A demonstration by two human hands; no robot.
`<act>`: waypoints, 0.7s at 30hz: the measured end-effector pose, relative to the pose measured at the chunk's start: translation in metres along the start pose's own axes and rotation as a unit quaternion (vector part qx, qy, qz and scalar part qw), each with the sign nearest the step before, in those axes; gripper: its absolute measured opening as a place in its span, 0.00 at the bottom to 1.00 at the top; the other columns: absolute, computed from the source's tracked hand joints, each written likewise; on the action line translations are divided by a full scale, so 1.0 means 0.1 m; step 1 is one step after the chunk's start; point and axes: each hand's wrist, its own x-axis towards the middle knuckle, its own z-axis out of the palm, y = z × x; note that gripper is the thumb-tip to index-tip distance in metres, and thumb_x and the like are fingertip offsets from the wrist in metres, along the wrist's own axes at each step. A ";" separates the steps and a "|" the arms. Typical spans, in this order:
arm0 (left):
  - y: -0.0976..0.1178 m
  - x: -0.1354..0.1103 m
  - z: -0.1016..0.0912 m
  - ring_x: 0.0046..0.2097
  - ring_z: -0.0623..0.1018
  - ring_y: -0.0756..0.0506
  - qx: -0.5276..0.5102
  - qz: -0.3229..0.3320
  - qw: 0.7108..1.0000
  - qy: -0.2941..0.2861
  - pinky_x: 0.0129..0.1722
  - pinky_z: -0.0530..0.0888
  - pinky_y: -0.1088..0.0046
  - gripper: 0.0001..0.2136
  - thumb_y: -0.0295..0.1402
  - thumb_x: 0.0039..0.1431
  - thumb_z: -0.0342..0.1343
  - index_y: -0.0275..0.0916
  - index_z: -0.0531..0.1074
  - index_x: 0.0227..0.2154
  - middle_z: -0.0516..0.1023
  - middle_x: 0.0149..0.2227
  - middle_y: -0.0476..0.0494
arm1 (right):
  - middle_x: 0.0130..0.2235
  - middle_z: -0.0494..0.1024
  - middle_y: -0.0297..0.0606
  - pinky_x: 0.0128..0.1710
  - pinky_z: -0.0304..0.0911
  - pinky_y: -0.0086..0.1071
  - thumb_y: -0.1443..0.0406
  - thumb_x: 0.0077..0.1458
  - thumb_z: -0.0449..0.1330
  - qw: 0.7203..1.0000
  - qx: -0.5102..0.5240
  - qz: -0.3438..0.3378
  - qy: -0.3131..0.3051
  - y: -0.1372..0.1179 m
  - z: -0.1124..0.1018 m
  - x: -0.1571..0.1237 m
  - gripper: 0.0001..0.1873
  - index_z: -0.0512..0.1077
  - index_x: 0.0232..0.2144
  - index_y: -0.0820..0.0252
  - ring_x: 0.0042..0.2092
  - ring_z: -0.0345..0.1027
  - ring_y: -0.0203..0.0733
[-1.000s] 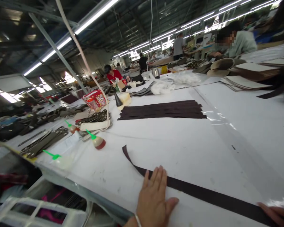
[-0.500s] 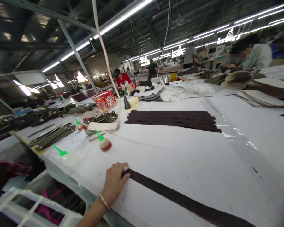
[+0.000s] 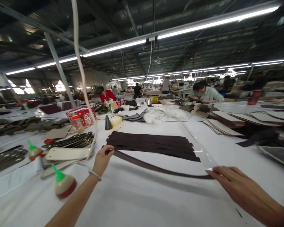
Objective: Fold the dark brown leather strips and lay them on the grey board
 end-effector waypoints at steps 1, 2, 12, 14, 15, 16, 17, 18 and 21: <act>-0.05 0.21 0.04 0.37 0.75 0.47 0.007 0.007 1.000 0.019 0.39 0.74 0.65 0.12 0.39 0.62 0.55 0.35 0.70 0.40 0.74 0.38 0.46 | 0.41 0.76 0.42 0.41 0.64 0.38 0.79 0.51 0.46 1.000 -0.016 0.002 -0.014 0.09 0.10 0.20 0.25 0.72 0.46 0.58 0.39 0.70 0.44; -0.10 0.40 0.08 0.39 0.75 0.47 0.016 0.011 0.999 0.036 0.40 0.74 0.64 0.12 0.39 0.63 0.54 0.35 0.70 0.41 0.74 0.40 0.45 | 0.43 0.76 0.43 0.43 0.63 0.40 0.79 0.53 0.45 0.999 -0.027 0.001 -0.025 0.17 0.22 0.40 0.25 0.71 0.48 0.61 0.42 0.69 0.45; -0.91 1.12 0.46 0.47 0.74 0.43 0.174 0.001 0.983 0.065 0.46 0.73 0.58 0.13 0.37 0.62 0.55 0.36 0.69 0.46 0.72 0.48 0.42 | 0.53 0.71 0.43 0.56 0.55 0.48 0.83 0.52 0.43 0.996 -0.025 0.005 -0.089 0.16 1.51 0.93 0.32 0.64 0.57 0.65 0.56 0.62 0.47; -0.98 1.07 0.51 0.49 0.73 0.42 0.213 -0.018 0.974 0.075 0.48 0.71 0.56 0.13 0.36 0.62 0.55 0.37 0.69 0.46 0.71 0.49 0.41 | 0.55 0.70 0.43 0.58 0.53 0.49 0.83 0.51 0.43 0.995 -0.017 0.008 -0.101 0.14 1.55 0.85 0.33 0.62 0.58 0.66 0.57 0.60 0.47; -0.98 1.03 0.53 0.51 0.72 0.41 0.232 -0.029 0.968 0.089 0.50 0.70 0.54 0.13 0.36 0.62 0.56 0.37 0.69 0.47 0.70 0.51 0.41 | 0.55 0.70 0.44 0.59 0.52 0.49 0.82 0.52 0.43 0.994 -0.010 0.008 -0.107 0.14 1.54 0.83 0.32 0.62 0.58 0.66 0.58 0.59 0.48; -0.97 1.00 0.54 0.53 0.70 0.40 0.248 -0.038 0.962 0.106 0.52 0.68 0.52 0.13 0.35 0.62 0.56 0.37 0.69 0.47 0.69 0.52 0.41 | 0.56 0.69 0.44 0.60 0.50 0.50 0.81 0.53 0.44 0.994 -0.001 0.005 -0.112 0.15 1.52 0.81 0.32 0.61 0.59 0.66 0.58 0.58 0.48; -0.94 0.97 0.55 0.55 0.69 0.38 0.262 -0.043 0.956 0.123 0.53 0.66 0.49 0.12 0.33 0.62 0.55 0.38 0.69 0.48 0.68 0.53 0.40 | 0.56 0.68 0.45 0.61 0.50 0.50 0.80 0.53 0.45 0.993 0.010 0.001 -0.116 0.16 1.49 0.79 0.31 0.61 0.59 0.66 0.59 0.58 0.49; -0.89 0.94 0.55 0.56 0.67 0.37 0.273 -0.042 0.951 0.139 0.54 0.64 0.48 0.12 0.31 0.62 0.54 0.38 0.70 0.48 0.67 0.55 0.39 | 0.56 0.68 0.45 0.61 0.49 0.50 0.79 0.53 0.46 0.993 0.020 -0.002 -0.118 0.18 1.47 0.79 0.31 0.61 0.60 0.65 0.59 0.57 0.49; -0.69 0.80 0.57 0.58 0.65 0.37 0.290 0.001 0.944 0.157 0.56 0.62 0.49 0.15 0.24 0.63 0.48 0.40 0.70 0.50 0.65 0.57 0.38 | 0.55 0.68 0.46 0.61 0.49 0.51 0.79 0.51 0.47 0.993 0.056 0.014 -0.104 0.18 1.35 0.81 0.32 0.62 0.59 0.63 0.58 0.58 0.50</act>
